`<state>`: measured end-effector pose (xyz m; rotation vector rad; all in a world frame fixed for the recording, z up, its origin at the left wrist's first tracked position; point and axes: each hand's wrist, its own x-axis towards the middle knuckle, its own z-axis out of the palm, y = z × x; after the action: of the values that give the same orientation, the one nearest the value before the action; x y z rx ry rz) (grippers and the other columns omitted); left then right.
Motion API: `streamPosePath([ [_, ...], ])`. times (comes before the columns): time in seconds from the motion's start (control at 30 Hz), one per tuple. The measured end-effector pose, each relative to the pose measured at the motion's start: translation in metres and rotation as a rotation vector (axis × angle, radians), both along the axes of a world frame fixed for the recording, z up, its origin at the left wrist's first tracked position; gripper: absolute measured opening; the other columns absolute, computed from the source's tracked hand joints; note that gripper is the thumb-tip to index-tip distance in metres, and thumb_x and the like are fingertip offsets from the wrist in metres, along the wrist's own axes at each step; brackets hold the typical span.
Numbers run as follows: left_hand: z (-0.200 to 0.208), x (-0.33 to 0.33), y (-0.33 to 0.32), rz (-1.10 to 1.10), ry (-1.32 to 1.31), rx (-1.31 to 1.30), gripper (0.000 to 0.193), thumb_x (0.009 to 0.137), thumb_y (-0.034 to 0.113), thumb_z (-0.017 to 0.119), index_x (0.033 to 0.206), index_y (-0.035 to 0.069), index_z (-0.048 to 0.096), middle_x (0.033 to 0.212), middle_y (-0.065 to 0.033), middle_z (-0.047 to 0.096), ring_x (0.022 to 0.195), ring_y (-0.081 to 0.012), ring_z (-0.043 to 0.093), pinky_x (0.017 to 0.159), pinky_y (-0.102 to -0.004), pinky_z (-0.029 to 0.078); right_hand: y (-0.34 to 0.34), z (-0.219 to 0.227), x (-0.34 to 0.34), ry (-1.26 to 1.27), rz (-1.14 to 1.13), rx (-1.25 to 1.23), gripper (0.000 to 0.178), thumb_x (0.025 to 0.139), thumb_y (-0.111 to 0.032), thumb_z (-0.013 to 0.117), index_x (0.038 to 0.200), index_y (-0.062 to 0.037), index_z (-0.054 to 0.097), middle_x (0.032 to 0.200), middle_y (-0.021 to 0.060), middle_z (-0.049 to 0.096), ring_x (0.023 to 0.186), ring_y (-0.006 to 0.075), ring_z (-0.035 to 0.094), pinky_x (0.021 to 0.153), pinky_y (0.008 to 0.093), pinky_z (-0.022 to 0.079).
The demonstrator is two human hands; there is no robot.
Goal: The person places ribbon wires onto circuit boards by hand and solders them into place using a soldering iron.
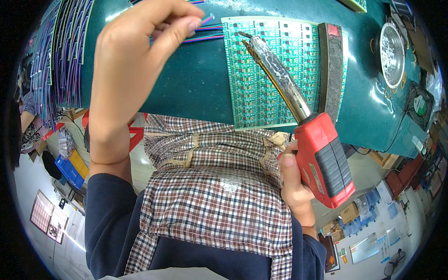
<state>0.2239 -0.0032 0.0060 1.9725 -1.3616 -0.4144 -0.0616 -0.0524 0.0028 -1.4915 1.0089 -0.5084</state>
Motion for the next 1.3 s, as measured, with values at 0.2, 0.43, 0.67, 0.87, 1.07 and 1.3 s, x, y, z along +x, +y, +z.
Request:
streamPosePath([
  [0.2, -0.009, -0.023, 0.001, 0.069, 0.060, 0.127, 0.009, 0.084, 0.010, 0.066, 0.087, 0.003, 0.062, 0.079, -0.0104, 0.061, 0.068, -0.0257, 0.062, 0.060, -0.0341, 0.048, 0.001, -0.002, 0.003, -0.031, -0.014, -0.015, 0.018, 0.089, -0.002, 0.054, 0.103, 0.0082, 0.050, 0.062, 0.0057, 0.049, 0.041, 0.0061, 0.037, 0.042, 0.0223, 0.034],
  [0.43, -0.030, -0.023, 0.003, 0.048, -0.053, 0.059, 0.015, 0.084, 0.013, 0.069, 0.083, 0.001, 0.062, 0.073, -0.0089, 0.059, 0.059, -0.0185, 0.058, 0.056, -0.0304, 0.045, -0.001, -0.004, -0.001, 0.009, 0.026, -0.045, 0.018, 0.089, -0.005, 0.057, 0.101, 0.0068, 0.051, 0.061, 0.0054, 0.049, 0.041, 0.0069, 0.037, 0.042, 0.0227, 0.034],
  [0.67, -0.027, -0.020, -0.001, 0.014, -0.035, 0.081, 0.016, 0.083, 0.014, 0.071, 0.081, 0.001, 0.061, 0.072, -0.0078, 0.059, 0.058, -0.0178, 0.056, 0.055, -0.0295, 0.043, 0.000, -0.001, 0.001, 0.034, 0.009, 0.001, 0.018, 0.089, -0.006, 0.057, 0.101, 0.0065, 0.051, 0.061, 0.0049, 0.048, 0.042, 0.0071, 0.038, 0.043, 0.0229, 0.034],
  [0.87, -0.020, -0.018, -0.001, -0.059, 0.081, 0.142, 0.016, 0.083, 0.014, 0.070, 0.081, 0.001, 0.061, 0.074, -0.0074, 0.059, 0.061, -0.0148, 0.054, 0.056, -0.0276, 0.042, 0.000, -0.001, 0.004, 0.007, -0.009, 0.002, 0.018, 0.089, -0.006, 0.058, 0.101, 0.0062, 0.051, 0.061, 0.0047, 0.048, 0.042, 0.0066, 0.037, 0.042, 0.0227, 0.034],
  [1.07, -0.010, -0.008, 0.000, -0.083, 0.021, 0.141, 0.009, 0.085, 0.009, 0.064, 0.083, 0.002, 0.060, 0.080, -0.0137, 0.060, 0.070, -0.0323, 0.061, 0.063, -0.0384, 0.048, 0.000, -0.002, 0.003, -0.008, -0.021, -0.017, 0.019, 0.088, -0.005, 0.058, 0.103, 0.0061, 0.051, 0.061, 0.0042, 0.048, 0.042, 0.0063, 0.036, 0.042, 0.0227, 0.033],
  [1.3, -0.019, -0.012, -0.001, -0.003, 0.115, 0.138, 0.015, 0.082, 0.013, 0.066, 0.076, 0.000, 0.061, 0.072, -0.0138, 0.060, 0.066, -0.0319, 0.061, 0.059, -0.0382, 0.048, -0.001, -0.004, -0.004, 0.073, 0.032, -0.059, 0.021, 0.089, -0.005, 0.056, 0.106, 0.0072, 0.051, 0.059, 0.0040, 0.047, 0.040, 0.0064, 0.034, 0.041, 0.0229, 0.032],
])
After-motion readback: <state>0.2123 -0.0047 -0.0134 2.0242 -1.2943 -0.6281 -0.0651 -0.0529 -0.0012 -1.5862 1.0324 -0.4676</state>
